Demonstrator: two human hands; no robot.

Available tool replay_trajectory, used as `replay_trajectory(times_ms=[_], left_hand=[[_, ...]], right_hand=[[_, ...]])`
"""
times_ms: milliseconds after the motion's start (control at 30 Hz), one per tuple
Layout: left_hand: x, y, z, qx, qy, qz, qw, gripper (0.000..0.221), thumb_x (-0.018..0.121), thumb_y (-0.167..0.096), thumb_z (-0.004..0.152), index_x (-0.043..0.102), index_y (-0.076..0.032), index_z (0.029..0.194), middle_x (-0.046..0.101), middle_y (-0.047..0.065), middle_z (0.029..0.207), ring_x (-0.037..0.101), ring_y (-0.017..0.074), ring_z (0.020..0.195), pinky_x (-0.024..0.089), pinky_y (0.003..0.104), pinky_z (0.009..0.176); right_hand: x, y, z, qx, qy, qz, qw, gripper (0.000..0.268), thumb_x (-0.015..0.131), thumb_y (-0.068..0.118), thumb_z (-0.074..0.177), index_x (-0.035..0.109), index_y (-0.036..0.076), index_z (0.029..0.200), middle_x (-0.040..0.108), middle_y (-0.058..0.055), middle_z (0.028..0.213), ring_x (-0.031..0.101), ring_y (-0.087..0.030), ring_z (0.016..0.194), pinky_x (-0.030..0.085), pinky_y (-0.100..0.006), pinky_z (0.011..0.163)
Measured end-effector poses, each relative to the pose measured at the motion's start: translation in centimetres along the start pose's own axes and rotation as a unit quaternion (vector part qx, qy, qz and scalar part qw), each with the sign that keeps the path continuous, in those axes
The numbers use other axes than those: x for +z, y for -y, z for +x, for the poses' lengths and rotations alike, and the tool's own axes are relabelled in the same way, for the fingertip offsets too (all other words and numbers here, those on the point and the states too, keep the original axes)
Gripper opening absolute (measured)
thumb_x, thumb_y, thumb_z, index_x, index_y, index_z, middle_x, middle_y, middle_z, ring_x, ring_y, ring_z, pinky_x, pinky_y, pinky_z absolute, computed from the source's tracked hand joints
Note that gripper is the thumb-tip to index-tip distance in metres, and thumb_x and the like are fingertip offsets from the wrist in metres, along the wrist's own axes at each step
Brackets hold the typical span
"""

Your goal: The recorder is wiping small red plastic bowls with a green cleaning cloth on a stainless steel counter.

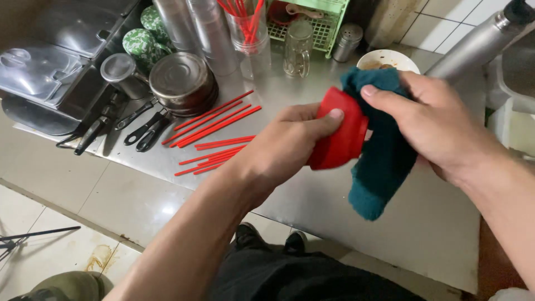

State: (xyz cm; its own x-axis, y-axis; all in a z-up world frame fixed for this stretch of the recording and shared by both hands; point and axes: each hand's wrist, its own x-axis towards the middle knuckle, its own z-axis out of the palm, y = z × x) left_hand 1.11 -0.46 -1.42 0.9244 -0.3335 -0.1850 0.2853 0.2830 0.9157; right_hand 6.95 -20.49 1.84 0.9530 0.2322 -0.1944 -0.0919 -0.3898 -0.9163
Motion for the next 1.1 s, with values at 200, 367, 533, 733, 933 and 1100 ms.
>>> replay_trajectory(times_ms=[200,367,533,733,933,1100], left_hand=[[2.7,-2.1,-1.1,-0.100,-0.068,-0.127,0.985,0.102,0.009,-0.083,0.091,0.062,-0.002,0.126,0.064,0.011,0.110,0.062,0.0231,0.101,0.053,0.042,0.087],[3.4,-0.4,-1.7,-0.093,-0.169,-0.251,0.948,0.078,0.018,-0.077,0.089,0.061,-0.020,0.121,0.063,-0.002,0.111,0.057,0.0158,0.101,0.047,0.035,0.088],[1.3,1.9,-0.6,-0.035,-0.270,-0.347,0.898,0.032,0.043,-0.036,0.102,0.061,-0.015,0.117,0.063,-0.001,0.105,0.056,0.0149,0.093,0.046,0.033,0.083],[1.9,1.1,-1.3,-0.061,-0.316,-0.388,0.864,0.018,0.044,-0.028,0.102,0.057,-0.017,0.107,0.063,-0.002,0.103,0.056,0.0124,0.093,0.044,0.033,0.082],[2.3,-0.4,-1.8,-0.098,-0.258,-0.176,0.945,0.033,0.045,-0.033,0.093,0.062,-0.011,0.112,0.072,0.007,0.101,0.068,0.0198,0.092,0.052,0.038,0.084],[2.5,-0.5,-1.1,-0.086,-0.149,-0.085,0.981,0.070,0.029,-0.058,0.092,0.067,-0.005,0.118,0.073,0.012,0.108,0.069,0.0225,0.098,0.053,0.040,0.086]], right_hand=[[2.3,1.9,-2.2,-0.403,-0.005,-0.355,0.843,0.020,0.070,0.016,0.094,0.073,0.002,0.108,0.060,-0.012,0.132,0.059,-0.031,0.114,0.049,-0.045,0.095],[3.3,1.3,-3.9,-0.473,0.004,-0.372,0.799,0.024,0.075,0.013,0.089,0.074,0.005,0.111,0.057,-0.012,0.136,0.058,-0.034,0.116,0.047,-0.045,0.098],[4.2,0.0,-5.6,-0.471,-0.024,-0.326,0.819,0.031,0.078,0.009,0.085,0.074,0.008,0.115,0.053,-0.014,0.134,0.055,-0.036,0.124,0.047,-0.044,0.103],[2.8,-5.0,-3.4,-0.349,-0.041,-0.192,0.916,0.024,0.067,0.020,0.103,0.071,0.006,0.123,0.055,-0.014,0.133,0.056,-0.026,0.129,0.048,-0.041,0.106],[0.6,-1.1,1.0,0.073,0.098,0.106,0.987,0.029,0.062,0.028,0.101,0.074,0.009,0.119,0.068,-0.016,0.120,0.065,-0.028,0.102,0.055,-0.047,0.081],[0.6,0.5,1.0,-0.160,0.099,-0.194,0.963,0.025,0.062,0.025,0.097,0.075,0.008,0.110,0.062,-0.011,0.124,0.063,-0.027,0.108,0.052,-0.044,0.088]])
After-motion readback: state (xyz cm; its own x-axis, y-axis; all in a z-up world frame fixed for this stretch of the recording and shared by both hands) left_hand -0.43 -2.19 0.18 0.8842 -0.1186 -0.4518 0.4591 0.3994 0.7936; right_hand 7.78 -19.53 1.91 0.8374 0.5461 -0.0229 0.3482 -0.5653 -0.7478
